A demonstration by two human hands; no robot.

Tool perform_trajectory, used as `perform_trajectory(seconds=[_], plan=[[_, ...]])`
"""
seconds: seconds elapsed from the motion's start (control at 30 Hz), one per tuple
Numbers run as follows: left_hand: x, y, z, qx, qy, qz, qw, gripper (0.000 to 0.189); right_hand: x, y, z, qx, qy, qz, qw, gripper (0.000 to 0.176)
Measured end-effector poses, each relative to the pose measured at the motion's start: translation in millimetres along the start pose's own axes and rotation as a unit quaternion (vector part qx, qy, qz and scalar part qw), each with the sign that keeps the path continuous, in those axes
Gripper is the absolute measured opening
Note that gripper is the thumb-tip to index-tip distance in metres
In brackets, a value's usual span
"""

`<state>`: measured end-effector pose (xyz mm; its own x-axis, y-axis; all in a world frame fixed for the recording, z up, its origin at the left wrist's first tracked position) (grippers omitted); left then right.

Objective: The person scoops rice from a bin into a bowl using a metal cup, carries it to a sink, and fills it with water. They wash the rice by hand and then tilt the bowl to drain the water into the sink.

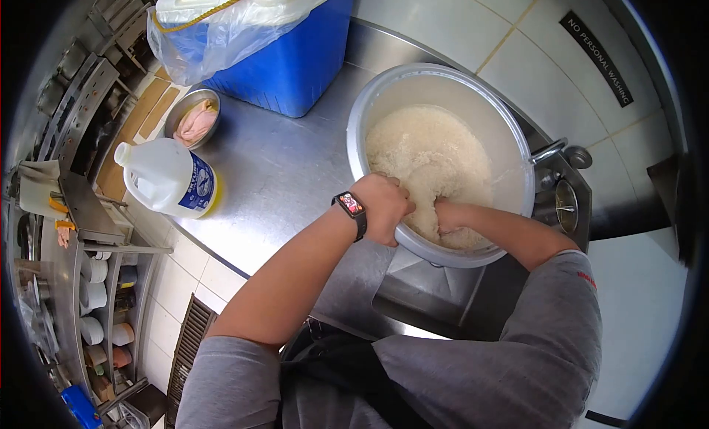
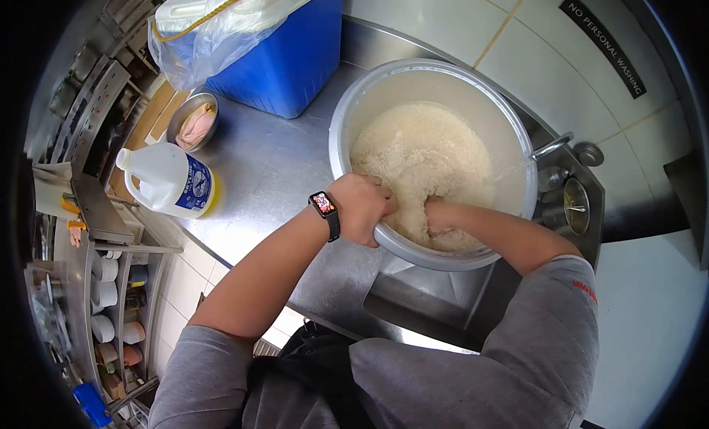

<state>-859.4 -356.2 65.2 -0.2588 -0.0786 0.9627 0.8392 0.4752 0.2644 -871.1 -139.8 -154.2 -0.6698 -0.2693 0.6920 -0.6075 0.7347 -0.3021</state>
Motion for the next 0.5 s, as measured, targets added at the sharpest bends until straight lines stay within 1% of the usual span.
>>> perform_trajectory(seconds=[0.03, 0.07, 0.1, 0.13, 0.17, 0.23, 0.3, 0.37, 0.43, 0.5], plan=[[-1, 1, 1, -0.002, -0.003, -0.002, 1.000, 0.039, 7, -8, 8, -0.029, 0.129, -0.073, 0.989, 0.039], [-2, 0, 0, -0.003, -0.005, -0.004, 1.000, 0.040, 23, -21, 13, -0.057, 0.255, -0.143, 0.955, 0.035], [-3, -1, 0, 0.001, -0.007, -0.004, 1.000, 0.040, 32, -30, 25, -0.052, 0.254, -0.142, 0.955, 0.035], [-3, 0, 0, -0.003, -0.006, -0.004, 1.000, 0.041, 46, -37, 36, -0.112, 0.155, -0.186, 0.964, 0.034], [-3, 0, 1, -0.008, -0.004, -0.002, 1.000, 0.042, 56, -30, 43, -0.171, 0.055, -0.230, 0.956, 0.034], [-6, -2, 2, -0.005, -0.001, 0.000, 1.000, 0.043, 68, 11, 78, -0.223, 0.151, -0.150, 0.951, 0.037], [-8, -1, 2, -0.006, -0.001, 0.003, 1.000, 0.045, 96, 40, 90, -0.254, 0.222, -0.051, 0.940, 0.038], [-7, -1, 3, -0.001, -0.006, 0.002, 1.000, 0.047, 127, 51, 69, -0.259, 0.352, -0.041, 0.898, 0.052], [-6, -1, 4, -0.002, 0.000, 0.001, 1.000, 0.047, 136, 81, 55, -0.379, 0.290, -0.026, 0.878, 0.062], [-5, 0, 3, -0.004, 0.008, -0.005, 1.000, 0.046, 144, 98, 37, -0.348, 0.289, -0.089, 0.887, 0.059]])
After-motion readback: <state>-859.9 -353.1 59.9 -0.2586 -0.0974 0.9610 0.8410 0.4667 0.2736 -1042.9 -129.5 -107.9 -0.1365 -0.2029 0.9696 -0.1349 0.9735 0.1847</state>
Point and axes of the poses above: each hand's wrist, its own z-axis towards the middle knuckle, its own x-axis out of the back of the hand, y = z × x, the point moved 6 cm from there along z, towards the middle knuckle, and after that the axes turned 1 degree about -x, right-handed, at the moved point
